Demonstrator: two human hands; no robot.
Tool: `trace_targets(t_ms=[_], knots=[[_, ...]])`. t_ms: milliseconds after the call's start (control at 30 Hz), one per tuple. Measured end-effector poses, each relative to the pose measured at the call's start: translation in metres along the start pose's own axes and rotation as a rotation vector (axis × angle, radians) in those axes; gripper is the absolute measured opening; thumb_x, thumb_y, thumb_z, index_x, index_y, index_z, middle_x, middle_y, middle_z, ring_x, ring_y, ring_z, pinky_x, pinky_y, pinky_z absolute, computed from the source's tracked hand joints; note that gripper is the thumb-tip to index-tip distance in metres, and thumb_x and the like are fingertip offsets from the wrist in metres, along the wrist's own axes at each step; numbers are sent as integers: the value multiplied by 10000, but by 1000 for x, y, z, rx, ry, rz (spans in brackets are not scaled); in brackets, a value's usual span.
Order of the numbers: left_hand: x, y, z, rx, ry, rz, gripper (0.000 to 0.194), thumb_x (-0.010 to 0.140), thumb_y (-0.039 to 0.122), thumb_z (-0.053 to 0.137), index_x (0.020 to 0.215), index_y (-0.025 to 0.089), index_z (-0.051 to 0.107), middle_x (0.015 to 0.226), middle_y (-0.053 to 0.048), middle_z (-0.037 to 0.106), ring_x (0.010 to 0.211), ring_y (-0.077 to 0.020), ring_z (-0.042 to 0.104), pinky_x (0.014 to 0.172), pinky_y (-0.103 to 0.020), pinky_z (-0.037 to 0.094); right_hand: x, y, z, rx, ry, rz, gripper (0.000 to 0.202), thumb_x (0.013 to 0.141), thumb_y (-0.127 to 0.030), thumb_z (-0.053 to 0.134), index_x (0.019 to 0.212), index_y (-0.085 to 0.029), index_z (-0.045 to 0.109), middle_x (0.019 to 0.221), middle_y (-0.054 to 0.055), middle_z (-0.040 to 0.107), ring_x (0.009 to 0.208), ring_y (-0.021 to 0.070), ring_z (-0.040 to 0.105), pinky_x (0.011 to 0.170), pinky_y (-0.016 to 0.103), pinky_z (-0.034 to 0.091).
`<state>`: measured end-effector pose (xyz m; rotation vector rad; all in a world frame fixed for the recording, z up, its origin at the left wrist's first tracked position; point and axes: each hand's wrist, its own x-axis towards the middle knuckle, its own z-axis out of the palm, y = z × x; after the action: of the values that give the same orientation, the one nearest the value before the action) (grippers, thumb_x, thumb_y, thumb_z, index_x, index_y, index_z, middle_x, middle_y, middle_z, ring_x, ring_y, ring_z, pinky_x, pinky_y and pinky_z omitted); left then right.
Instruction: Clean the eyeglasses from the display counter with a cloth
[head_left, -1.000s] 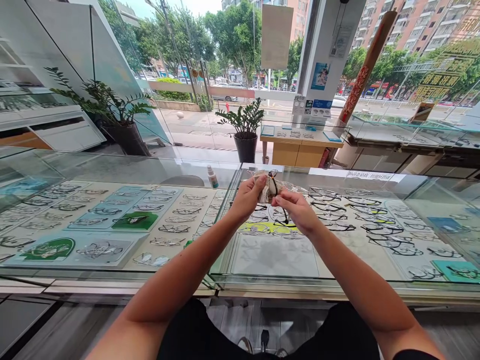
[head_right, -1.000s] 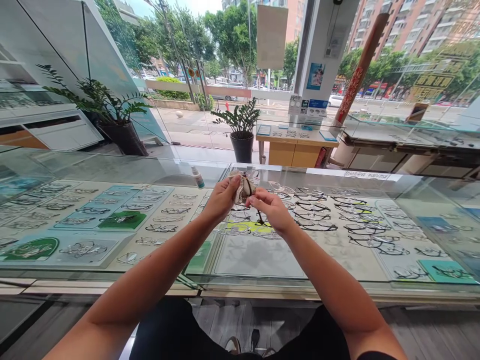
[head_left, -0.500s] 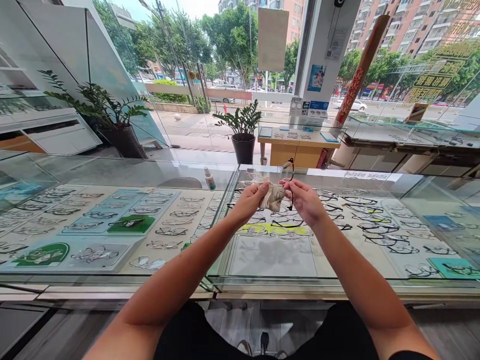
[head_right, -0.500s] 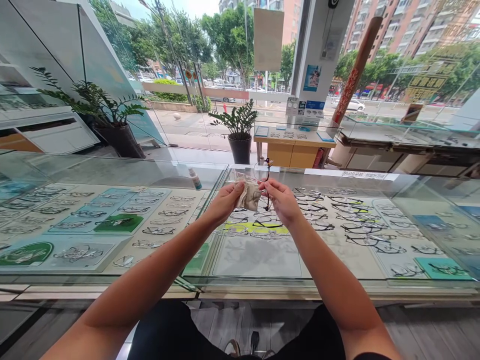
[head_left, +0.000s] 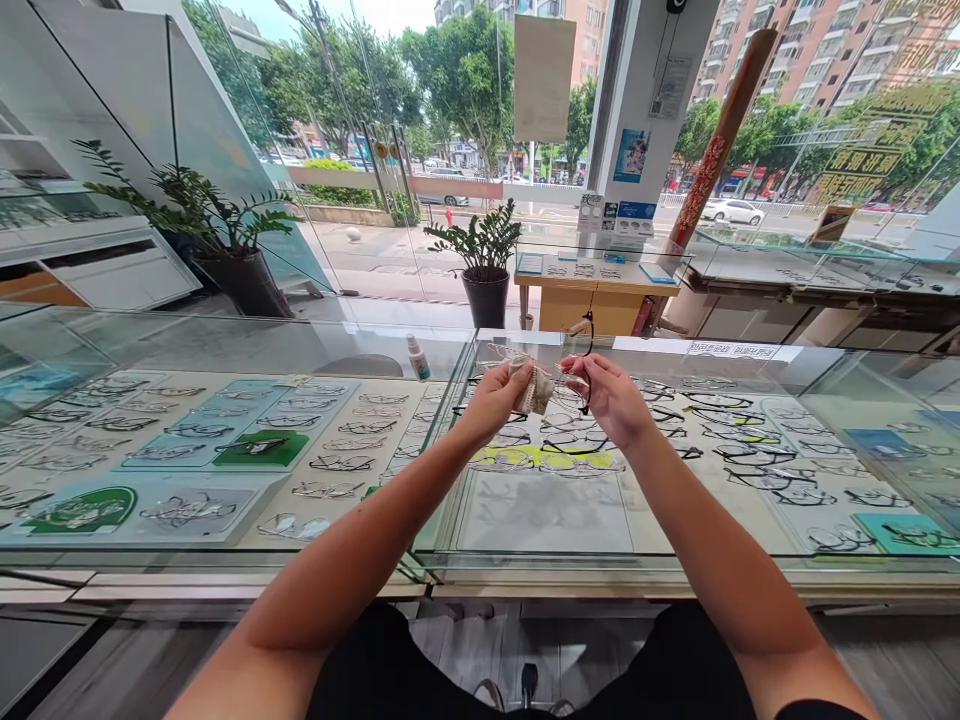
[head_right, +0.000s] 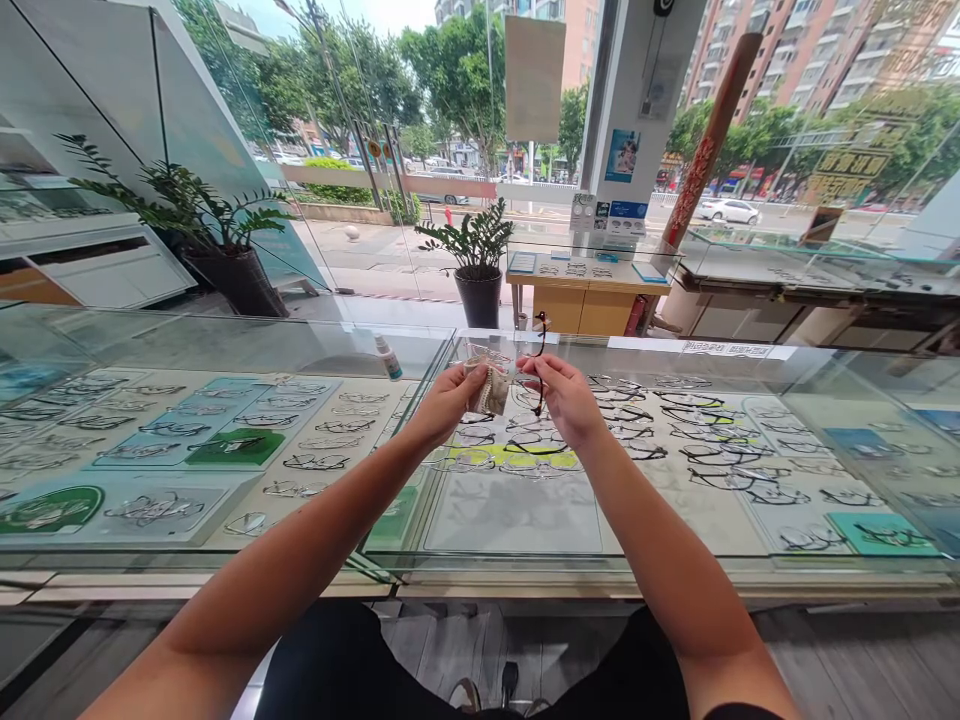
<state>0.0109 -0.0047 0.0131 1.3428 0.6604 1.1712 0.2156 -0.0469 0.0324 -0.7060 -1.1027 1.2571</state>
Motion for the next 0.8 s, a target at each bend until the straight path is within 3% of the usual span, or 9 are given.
trace_targets(t_ms=[100,200,300,400,500,567,633,800], knots=[[1,5,-4,79,53,61,611,792,716,868,1053,174,756,719,8,628,643,-136,557,620,-264,461,0,-3,0,12,-17,-2,333,784,-531,919,769,-245,750,1038,66,778,1105,236,681,927,351,559],[-1,12,-7,198,67,193,340,889,526,770,894,192,704,652,43,493,613,-126,444,605,-268,365,-1,-6,-1,11,-48,1,318,805,-506,882,746,-230,735,916,52,748,996,210,686,909,329,556],[-5,18,-8,411,103,406,375,917,427,730,679,200,551,656,30,479,630,-126,420,641,-291,358,-2,-11,-2,-27,-116,19,309,821,-486,857,739,-217,729,854,47,722,931,203,685,923,335,557],[-9,20,-11,632,166,625,418,932,379,734,629,202,508,680,6,543,649,-135,481,651,-299,384,-3,-17,-4,-119,-233,71,301,843,-469,832,734,-207,734,825,52,709,904,207,685,937,348,546],[-12,18,-16,825,199,784,275,902,440,806,859,200,678,708,24,601,617,-129,510,627,-284,413,-4,-21,-6,-212,-330,115,299,862,-458,798,718,-205,730,802,57,716,877,210,676,891,346,524],[-12,16,-19,919,173,897,544,847,568,878,1202,190,717,769,29,656,634,-136,562,650,-281,463,-4,-22,-7,-241,-357,119,297,860,-454,785,705,-211,714,781,52,717,846,211,664,858,350,516],[-12,14,-22,983,149,1007,837,821,685,889,1434,173,641,809,25,679,666,-151,607,683,-289,497,-3,-23,-8,-257,-372,108,302,865,-455,772,701,-214,695,776,50,720,831,211,660,860,357,515],[-9,14,-21,1107,134,1133,850,892,731,819,1507,179,621,792,25,654,675,-167,622,718,-309,508,-1,-22,-10,-332,-391,82,304,879,-462,756,712,-218,685,794,50,745,847,211,665,900,370,500]])
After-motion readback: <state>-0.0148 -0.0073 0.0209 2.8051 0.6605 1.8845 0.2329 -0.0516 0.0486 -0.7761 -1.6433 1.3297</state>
